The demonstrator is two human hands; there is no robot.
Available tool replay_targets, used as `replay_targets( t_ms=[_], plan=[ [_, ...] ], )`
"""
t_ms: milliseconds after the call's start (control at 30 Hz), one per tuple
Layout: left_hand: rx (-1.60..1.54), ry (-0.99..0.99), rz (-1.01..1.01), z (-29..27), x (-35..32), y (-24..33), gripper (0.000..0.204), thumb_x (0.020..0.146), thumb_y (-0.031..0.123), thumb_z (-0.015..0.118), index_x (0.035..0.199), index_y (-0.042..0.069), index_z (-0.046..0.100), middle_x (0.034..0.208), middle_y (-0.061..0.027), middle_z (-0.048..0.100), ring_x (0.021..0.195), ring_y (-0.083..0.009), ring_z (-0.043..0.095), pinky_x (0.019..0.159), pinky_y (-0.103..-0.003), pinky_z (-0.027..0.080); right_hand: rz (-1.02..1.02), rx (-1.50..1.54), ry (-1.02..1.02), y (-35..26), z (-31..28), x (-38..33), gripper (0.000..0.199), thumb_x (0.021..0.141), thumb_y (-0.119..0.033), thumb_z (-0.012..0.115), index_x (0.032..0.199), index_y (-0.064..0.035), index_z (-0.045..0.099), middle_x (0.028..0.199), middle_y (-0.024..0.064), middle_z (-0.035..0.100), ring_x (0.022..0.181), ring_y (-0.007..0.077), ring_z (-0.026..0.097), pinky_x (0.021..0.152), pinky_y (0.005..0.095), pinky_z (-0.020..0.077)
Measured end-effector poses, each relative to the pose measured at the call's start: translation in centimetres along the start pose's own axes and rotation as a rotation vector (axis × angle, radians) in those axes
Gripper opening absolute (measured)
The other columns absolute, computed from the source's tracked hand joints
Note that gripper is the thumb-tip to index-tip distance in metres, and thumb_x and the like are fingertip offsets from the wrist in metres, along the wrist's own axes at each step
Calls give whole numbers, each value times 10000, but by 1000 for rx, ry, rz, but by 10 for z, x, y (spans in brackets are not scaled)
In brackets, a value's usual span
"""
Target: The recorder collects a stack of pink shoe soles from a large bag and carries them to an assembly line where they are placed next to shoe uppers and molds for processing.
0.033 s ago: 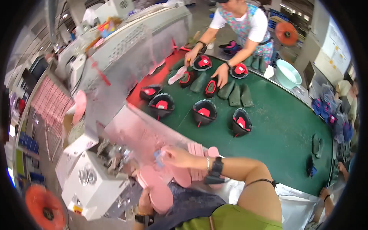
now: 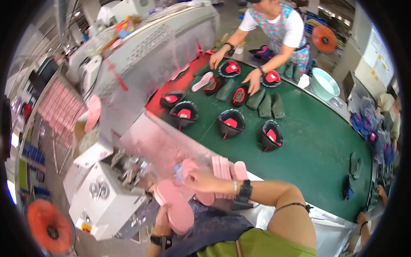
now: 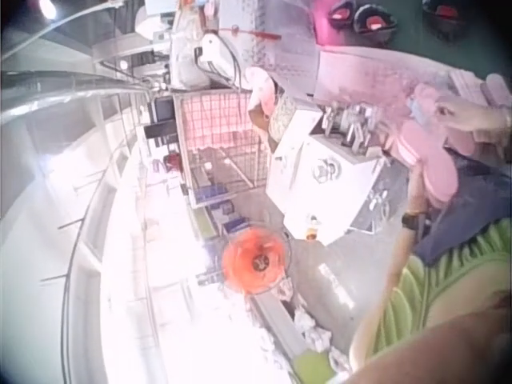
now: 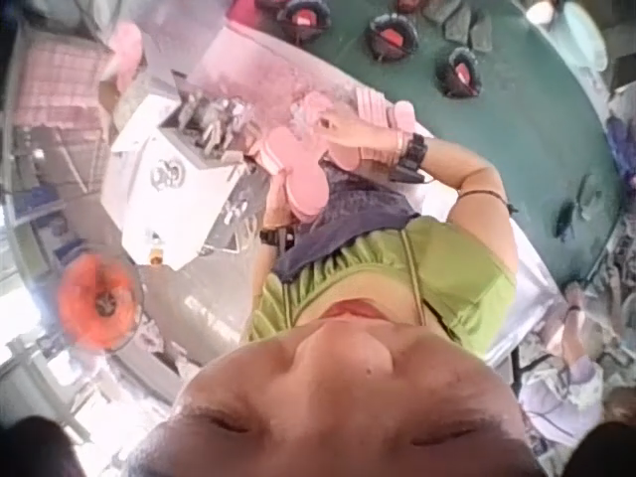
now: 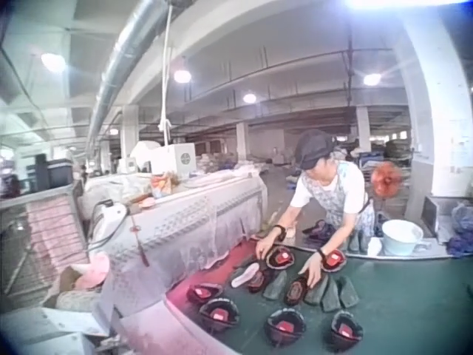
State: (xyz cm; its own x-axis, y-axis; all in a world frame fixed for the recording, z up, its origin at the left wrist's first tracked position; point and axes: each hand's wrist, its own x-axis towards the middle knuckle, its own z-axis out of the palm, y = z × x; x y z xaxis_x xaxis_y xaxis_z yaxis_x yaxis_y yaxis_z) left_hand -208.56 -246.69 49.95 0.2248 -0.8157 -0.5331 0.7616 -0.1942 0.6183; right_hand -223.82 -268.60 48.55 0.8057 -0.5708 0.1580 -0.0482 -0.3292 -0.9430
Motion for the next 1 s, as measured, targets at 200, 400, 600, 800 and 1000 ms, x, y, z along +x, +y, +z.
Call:
replay_targets(
  t_ms=[200, 400, 600, 800, 1000],
  plan=[
    [43, 97, 52, -1, -17, -9, 326, 969, 150, 555, 1232, -42, 562, 1155, -121, 655, 1035, -207, 646, 902, -331, 522, 141, -7, 35, -53, 64, -67, 315, 898, -283, 695, 1000, 8, 633, 863, 127, 634, 764, 194, 600, 679, 342, 480],
    [-224, -73, -38, -36, -75, -13, 414, 953, 172, 543, 1288, -70, 519, 1205, -185, 638, 1114, -276, 626, 961, -388, 507, 288, 323, 215, -1, 85, 5, 248, 884, -206, 710, 1009, -2, 644, 851, 45, 664, 793, 96, 601, 691, 274, 487],
    [-178, 5, -110, -22, -111, -10, 539, 916, 169, 523, 1387, -73, 415, 1314, -254, 573, 1199, -336, 587, 1058, -420, 460, 222, 167, 309, 52, 110, 109, 299, 867, -176, 702, 1104, -14, 620, 930, 75, 684, 813, 150, 657, 710, 297, 512],
    [-246, -45, -56, -33, -104, -9, 532, 913, 154, 545, 1384, -59, 421, 1297, -233, 585, 1172, -323, 603, 1031, -421, 482, 305, -6, 218, -8, 67, 110, 408, 837, -238, 699, 1161, -18, 585, 981, 141, 659, 869, 273, 671, 745, 409, 519],
    [-228, 129, -82, -48, -91, -27, 469, 909, 174, 607, 1319, -31, 505, 1200, -122, 633, 1052, -242, 636, 942, -373, 519, -78, -360, 240, -44, 40, 102, 367, 822, -293, 685, 1037, 2, 642, 921, 182, 672, 768, 327, 670, 702, 417, 513]
  ],
)
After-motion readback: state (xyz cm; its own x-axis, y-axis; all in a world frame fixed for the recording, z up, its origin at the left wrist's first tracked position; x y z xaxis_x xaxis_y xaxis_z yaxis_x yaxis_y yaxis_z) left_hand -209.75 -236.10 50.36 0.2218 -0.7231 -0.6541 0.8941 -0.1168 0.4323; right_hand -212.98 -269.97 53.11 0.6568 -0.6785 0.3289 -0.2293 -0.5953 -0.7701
